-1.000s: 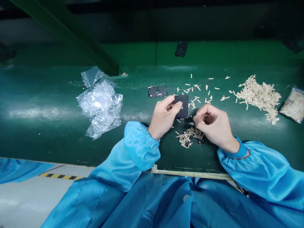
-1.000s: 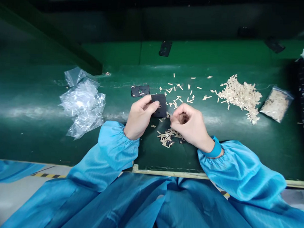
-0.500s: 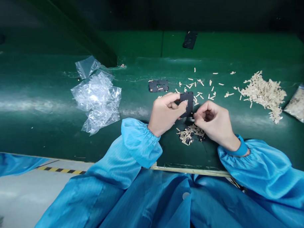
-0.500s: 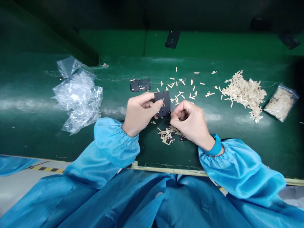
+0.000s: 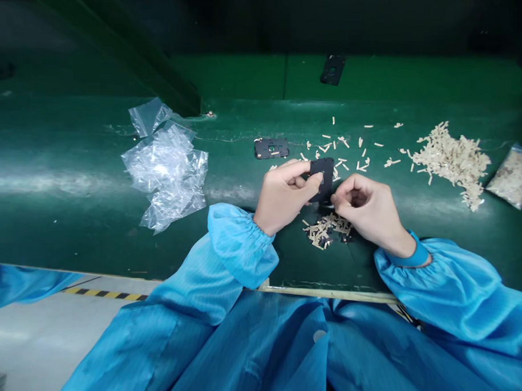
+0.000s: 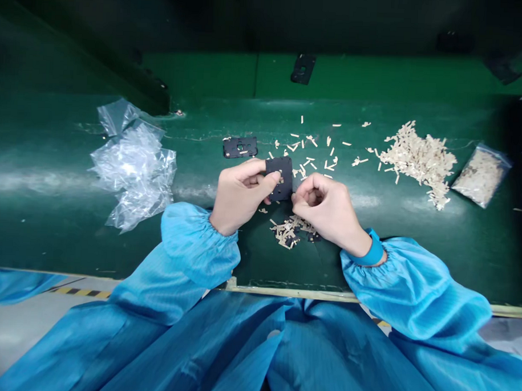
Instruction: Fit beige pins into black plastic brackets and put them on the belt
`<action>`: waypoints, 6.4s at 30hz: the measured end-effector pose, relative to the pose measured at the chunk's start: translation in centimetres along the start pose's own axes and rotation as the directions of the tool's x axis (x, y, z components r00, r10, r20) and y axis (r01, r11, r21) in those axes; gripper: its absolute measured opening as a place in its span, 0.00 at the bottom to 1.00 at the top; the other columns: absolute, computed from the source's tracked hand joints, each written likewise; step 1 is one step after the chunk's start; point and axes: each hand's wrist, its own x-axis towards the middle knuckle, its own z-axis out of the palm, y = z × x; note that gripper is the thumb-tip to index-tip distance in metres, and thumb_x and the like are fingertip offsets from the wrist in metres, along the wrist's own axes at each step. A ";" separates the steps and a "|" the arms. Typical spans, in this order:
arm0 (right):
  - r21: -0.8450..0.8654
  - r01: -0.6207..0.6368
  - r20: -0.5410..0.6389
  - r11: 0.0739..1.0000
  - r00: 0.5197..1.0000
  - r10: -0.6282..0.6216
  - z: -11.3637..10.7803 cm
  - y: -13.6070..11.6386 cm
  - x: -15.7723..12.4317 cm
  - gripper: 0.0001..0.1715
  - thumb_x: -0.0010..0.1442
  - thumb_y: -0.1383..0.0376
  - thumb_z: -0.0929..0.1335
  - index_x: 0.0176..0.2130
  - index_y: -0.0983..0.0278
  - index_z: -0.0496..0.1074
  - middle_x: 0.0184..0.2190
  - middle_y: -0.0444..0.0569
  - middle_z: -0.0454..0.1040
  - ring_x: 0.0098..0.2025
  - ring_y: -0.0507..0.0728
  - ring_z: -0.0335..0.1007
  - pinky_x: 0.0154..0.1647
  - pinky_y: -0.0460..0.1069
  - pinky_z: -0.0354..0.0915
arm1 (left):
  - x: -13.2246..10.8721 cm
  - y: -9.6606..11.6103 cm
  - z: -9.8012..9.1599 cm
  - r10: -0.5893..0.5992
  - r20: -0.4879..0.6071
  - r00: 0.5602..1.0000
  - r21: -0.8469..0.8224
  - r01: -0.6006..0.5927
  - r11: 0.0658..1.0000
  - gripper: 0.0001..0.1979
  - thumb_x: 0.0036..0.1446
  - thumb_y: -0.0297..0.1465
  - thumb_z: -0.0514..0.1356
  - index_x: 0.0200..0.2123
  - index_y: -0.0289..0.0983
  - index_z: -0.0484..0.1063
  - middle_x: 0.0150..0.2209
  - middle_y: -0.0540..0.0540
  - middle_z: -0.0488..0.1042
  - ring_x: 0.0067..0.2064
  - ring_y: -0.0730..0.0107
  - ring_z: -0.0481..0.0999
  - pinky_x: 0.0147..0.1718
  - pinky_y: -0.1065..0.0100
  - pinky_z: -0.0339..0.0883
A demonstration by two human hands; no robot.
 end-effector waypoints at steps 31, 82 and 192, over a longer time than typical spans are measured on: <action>0.152 -0.101 0.183 0.983 0.980 0.072 -1.1 -1.3 0.5 0.07 0.50 0.71 0.74 0.27 0.64 0.72 0.20 0.40 0.67 0.22 0.47 0.57 0.22 0.45 0.52 | 0.3 0.6 -0.8 -0.177 0.148 0.973 -0.181 0.202 0.962 0.09 0.56 0.34 0.66 0.36 0.35 0.82 0.32 0.47 0.82 0.24 0.76 0.73 0.16 0.77 0.64; 0.436 -0.189 0.078 0.880 0.982 0.173 -1.1 -0.1 0.9 0.11 0.60 0.59 0.74 0.33 0.64 0.74 0.27 0.41 0.68 0.21 0.46 0.54 0.21 0.47 0.46 | 0.2 -0.2 -0.3 -0.156 -0.014 0.988 -0.264 0.147 0.953 0.10 0.57 0.36 0.66 0.40 0.37 0.81 0.33 0.48 0.80 0.25 0.77 0.72 0.18 0.75 0.67; 0.745 -0.229 0.187 0.626 0.973 0.133 0.1 -0.6 0.0 0.07 0.62 0.62 0.72 0.38 0.61 0.71 0.25 0.40 0.68 0.25 0.49 0.60 0.29 0.47 0.56 | -1.0 0.8 1.2 -0.321 0.007 0.947 -0.549 0.272 0.791 0.23 0.47 0.35 0.75 0.34 0.38 0.63 0.32 0.54 0.75 0.31 0.78 0.80 0.31 0.74 0.81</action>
